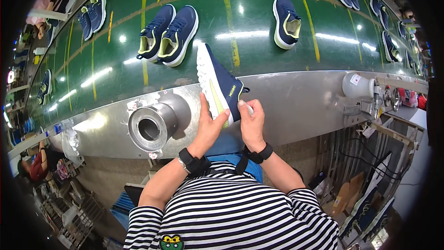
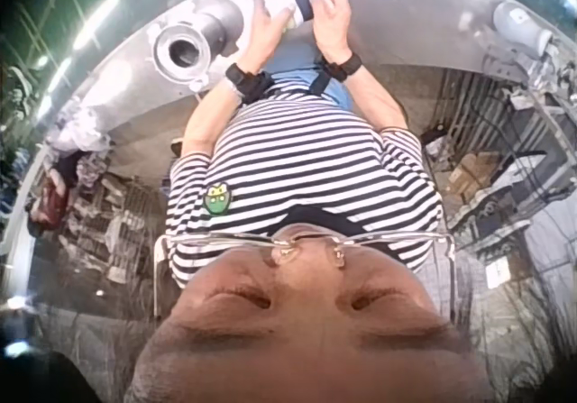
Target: The person wipes the exterior of blue and white sneakers with a white cloth on a factory assembly line. They handle the shoes one at a time, rotating them to clean different sides, and place them back on the moving conveyor belt.
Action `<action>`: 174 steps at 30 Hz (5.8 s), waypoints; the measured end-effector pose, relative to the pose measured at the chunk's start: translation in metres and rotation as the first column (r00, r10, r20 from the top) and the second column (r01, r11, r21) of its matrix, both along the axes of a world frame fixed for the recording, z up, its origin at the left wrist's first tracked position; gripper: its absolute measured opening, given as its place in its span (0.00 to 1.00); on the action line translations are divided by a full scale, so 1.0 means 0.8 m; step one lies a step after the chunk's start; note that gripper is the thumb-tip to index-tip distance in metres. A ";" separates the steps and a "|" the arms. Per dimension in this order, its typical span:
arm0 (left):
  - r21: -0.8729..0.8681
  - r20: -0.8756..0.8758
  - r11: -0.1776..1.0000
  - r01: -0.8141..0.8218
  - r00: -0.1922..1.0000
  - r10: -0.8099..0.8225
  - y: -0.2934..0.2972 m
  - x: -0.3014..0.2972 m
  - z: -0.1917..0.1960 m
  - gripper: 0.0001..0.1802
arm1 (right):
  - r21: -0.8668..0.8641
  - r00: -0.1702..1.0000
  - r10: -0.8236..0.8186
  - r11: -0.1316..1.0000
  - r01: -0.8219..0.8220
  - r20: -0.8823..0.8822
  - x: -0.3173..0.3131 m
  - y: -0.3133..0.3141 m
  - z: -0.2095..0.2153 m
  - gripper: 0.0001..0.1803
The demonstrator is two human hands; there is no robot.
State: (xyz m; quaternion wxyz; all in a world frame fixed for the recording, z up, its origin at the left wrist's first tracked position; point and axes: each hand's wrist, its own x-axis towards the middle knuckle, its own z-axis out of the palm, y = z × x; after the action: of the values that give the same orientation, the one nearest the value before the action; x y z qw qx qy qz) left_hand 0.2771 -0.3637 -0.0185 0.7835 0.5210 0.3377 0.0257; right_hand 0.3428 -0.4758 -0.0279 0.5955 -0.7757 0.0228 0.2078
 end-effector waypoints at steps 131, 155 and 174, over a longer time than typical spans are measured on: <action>-0.374 0.149 0.927 -0.018 0.986 0.079 0.109 -0.067 0.057 0.37 | -0.312 0.727 0.408 0.910 -0.274 0.552 -0.039 0.085 0.096 0.09; -0.384 0.121 0.923 0.022 0.992 0.027 0.117 -0.086 0.077 0.38 | -0.210 0.743 0.262 0.964 -0.165 0.616 -0.073 0.089 0.130 0.09; -0.413 0.010 0.911 0.022 1.000 -0.019 0.115 -0.095 0.078 0.34 | -0.315 0.785 0.347 0.927 -0.205 0.512 -0.083 0.087 0.102 0.11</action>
State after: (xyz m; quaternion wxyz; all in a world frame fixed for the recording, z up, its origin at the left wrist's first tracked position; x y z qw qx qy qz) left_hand 0.2011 -0.2714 0.0443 0.8770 0.3472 0.3277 -0.0530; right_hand 0.2765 -0.4064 0.0539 0.4395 -0.8634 -0.2419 0.0527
